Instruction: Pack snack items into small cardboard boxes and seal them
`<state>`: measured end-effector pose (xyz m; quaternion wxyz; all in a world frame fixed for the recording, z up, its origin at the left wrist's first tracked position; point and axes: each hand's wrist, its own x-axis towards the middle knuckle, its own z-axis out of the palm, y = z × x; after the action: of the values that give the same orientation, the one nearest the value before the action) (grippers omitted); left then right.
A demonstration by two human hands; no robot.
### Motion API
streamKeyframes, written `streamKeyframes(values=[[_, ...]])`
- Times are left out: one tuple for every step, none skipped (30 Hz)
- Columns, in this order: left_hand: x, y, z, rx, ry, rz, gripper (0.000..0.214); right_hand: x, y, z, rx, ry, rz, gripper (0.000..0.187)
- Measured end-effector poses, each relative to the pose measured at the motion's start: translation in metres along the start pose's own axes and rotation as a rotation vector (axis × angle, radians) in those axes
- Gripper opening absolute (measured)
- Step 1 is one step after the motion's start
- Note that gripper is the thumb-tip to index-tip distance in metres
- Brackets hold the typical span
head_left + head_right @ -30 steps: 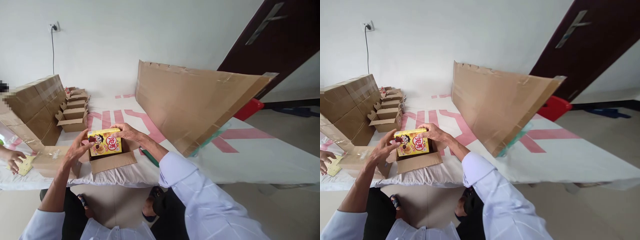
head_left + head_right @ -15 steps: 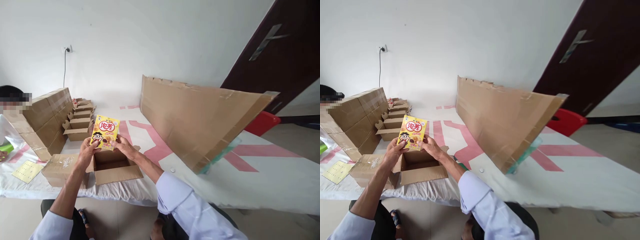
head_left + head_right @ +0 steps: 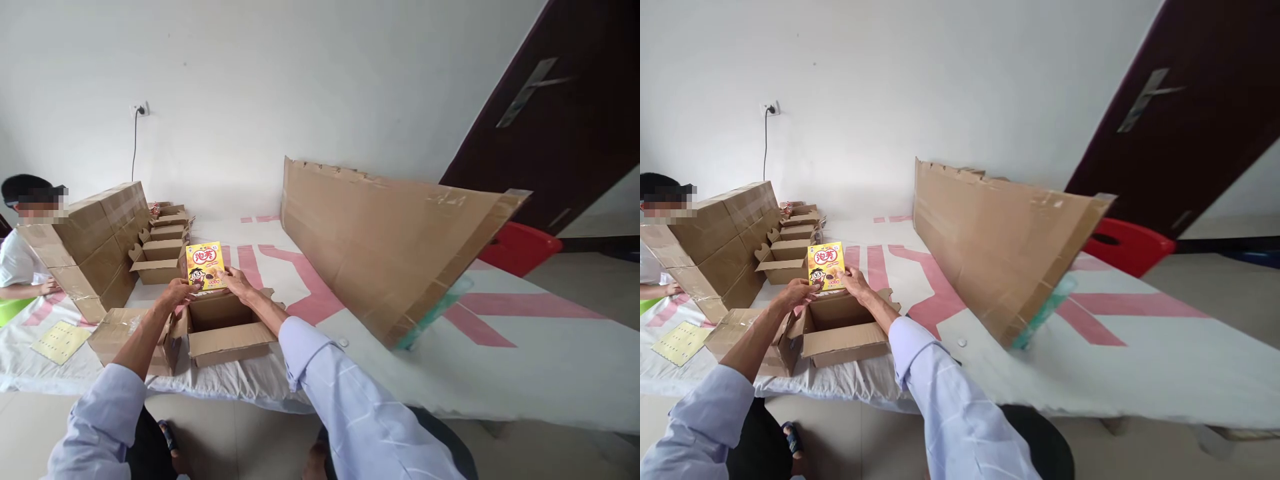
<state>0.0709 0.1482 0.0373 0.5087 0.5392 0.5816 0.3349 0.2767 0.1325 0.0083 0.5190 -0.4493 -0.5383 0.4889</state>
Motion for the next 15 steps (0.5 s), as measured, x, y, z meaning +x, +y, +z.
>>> streamKeyframes(values=[[0.001,0.0,0.0,0.0,0.0,-0.006,0.052,0.001,0.0,0.0,0.001,0.002,0.001,0.042],[0.002,-0.001,0.0,-0.002,-0.001,-0.011,0.052,0.001,0.0,0.001,0.003,0.005,0.003,0.042],[0.003,-0.001,0.0,-0.005,-0.003,-0.015,0.052,0.002,0.0,0.0,0.004,0.008,0.006,0.044],[0.004,-0.001,0.0,-0.008,-0.004,-0.019,0.051,0.002,0.001,0.0,0.005,0.01,0.009,0.046],[0.004,-0.001,0.0,-0.012,-0.006,-0.023,0.051,0.002,0.001,-0.001,0.005,0.013,0.013,0.049],[0.005,-0.002,0.0,-0.016,-0.006,-0.025,0.05,0.003,0.002,-0.001,0.006,0.015,0.017,0.054],[0.005,-0.002,0.0,-0.021,-0.007,-0.026,0.05,0.003,0.003,-0.002,0.006,0.016,0.021,0.057],[0.005,-0.002,0.0,-0.026,-0.008,-0.026,0.049,0.004,0.004,-0.002,0.008,0.015,0.024,0.06],[0.005,-0.002,0.0,-0.03,-0.007,-0.026,0.049,0.004,0.005,-0.003,0.01,0.014,0.025,0.063],[0.005,-0.002,0.0,-0.033,-0.008,-0.026,0.048,0.005,0.006,-0.003,0.013,0.013,0.026,0.064],[0.005,-0.002,-0.001,-0.034,-0.009,-0.026,0.047,0.005,0.007,-0.003,0.017,0.012,0.026,0.065],[0.005,-0.002,-0.001,-0.034,-0.01,-0.026,0.047,0.006,0.008,-0.003,0.02,0.011,0.027,0.065],[0.005,-0.002,-0.001,-0.033,-0.012,-0.026,0.047,0.008,0.01,-0.003,0.024,0.012,0.029,0.064],[0.005,-0.002,-0.001,-0.03,-0.015,-0.025,0.047,0.009,0.012,-0.004,0.027,0.012,0.031,0.064],[0.005,-0.003,-0.001,-0.027,-0.018,-0.023,0.047,0.01,0.014,-0.004,0.03,0.012,0.033,0.063]])
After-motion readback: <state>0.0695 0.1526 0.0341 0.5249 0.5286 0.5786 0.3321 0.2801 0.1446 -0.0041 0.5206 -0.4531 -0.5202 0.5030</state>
